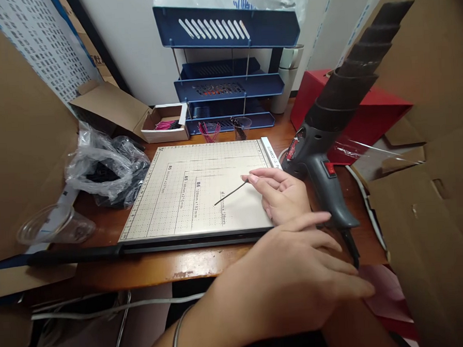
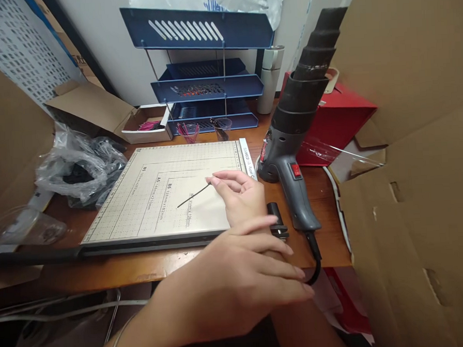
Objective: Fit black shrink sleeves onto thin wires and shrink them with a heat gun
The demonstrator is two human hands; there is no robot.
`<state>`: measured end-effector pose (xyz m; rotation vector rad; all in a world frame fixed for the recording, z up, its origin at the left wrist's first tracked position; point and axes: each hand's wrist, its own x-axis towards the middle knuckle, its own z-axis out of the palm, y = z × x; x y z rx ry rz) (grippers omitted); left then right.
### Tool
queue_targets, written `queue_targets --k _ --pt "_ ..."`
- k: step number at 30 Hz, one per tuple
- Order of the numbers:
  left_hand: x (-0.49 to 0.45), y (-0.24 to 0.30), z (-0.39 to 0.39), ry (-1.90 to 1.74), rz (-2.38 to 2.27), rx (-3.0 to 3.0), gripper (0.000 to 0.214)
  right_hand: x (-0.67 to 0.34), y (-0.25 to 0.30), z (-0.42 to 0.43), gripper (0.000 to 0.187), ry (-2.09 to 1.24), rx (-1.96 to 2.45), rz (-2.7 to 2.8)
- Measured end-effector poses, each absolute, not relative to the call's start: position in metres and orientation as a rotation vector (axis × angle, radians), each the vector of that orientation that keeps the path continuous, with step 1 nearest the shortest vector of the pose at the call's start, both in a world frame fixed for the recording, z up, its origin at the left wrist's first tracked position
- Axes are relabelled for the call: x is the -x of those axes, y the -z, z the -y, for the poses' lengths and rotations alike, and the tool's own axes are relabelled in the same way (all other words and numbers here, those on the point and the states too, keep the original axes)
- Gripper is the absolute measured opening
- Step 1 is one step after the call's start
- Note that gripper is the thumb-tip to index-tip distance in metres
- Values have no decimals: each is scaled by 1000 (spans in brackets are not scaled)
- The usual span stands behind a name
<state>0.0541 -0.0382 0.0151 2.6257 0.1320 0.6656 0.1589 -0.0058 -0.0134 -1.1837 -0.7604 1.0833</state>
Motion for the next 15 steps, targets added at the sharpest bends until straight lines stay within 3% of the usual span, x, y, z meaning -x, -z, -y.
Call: queue_targets --k 6,11,15 --pt "-7 -10 37 -1045 -594 -2089 42 -163 16 7 41 -1128 1093 764" --pt "-1 2 19 -907 -1010 -1828 29 -162 18 4 41 -1124 1038 732" --pt "-12 2 5 -922 -1086 -1521 27 -164 20 4 37 -1135 999 735"
